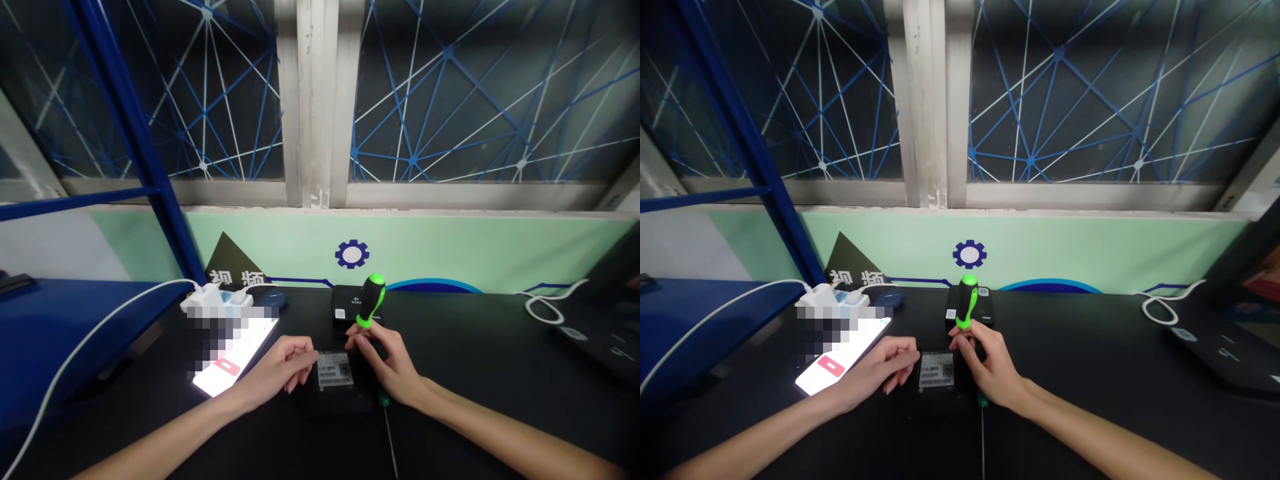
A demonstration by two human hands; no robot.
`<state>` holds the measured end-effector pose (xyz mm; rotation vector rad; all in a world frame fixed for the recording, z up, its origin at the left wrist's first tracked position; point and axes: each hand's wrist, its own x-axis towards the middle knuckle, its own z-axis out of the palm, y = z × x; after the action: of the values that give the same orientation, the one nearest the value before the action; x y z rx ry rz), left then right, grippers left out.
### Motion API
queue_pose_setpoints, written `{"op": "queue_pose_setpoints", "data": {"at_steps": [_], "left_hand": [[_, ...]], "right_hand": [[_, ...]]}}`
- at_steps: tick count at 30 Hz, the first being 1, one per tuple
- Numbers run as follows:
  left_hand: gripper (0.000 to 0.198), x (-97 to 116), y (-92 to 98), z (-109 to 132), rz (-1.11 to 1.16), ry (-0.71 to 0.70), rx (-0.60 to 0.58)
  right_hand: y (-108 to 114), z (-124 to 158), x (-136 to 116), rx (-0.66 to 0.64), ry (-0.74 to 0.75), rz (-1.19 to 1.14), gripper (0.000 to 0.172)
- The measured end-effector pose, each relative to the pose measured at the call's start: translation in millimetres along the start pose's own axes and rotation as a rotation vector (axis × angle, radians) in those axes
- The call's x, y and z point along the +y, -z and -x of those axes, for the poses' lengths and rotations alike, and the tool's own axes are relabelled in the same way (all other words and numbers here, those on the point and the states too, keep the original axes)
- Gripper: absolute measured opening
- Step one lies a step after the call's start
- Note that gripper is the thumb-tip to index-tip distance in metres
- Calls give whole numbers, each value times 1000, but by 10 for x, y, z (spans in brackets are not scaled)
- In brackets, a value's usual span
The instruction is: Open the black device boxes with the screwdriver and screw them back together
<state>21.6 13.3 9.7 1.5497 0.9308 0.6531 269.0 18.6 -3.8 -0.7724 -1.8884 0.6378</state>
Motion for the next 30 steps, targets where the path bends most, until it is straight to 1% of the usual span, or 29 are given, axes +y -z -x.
{"op": "queue_pose_setpoints", "data": {"at_steps": [6,13,19,30], "left_hand": [[36,-17,7,3,3,-2,1],[35,18,-14,6,14,-9,15],[32,29,-14,2,32,-15,20],[33,10,-10,-1,33,-4,14]], "right_hand": [[-13,-3,28,-21,-28,-41,16],[-25,10,65,-40,-49,-73,15],[-27,-3,65,-33,-89,-81,17],[-18,12,72,-38,-80,-89,16]]}}
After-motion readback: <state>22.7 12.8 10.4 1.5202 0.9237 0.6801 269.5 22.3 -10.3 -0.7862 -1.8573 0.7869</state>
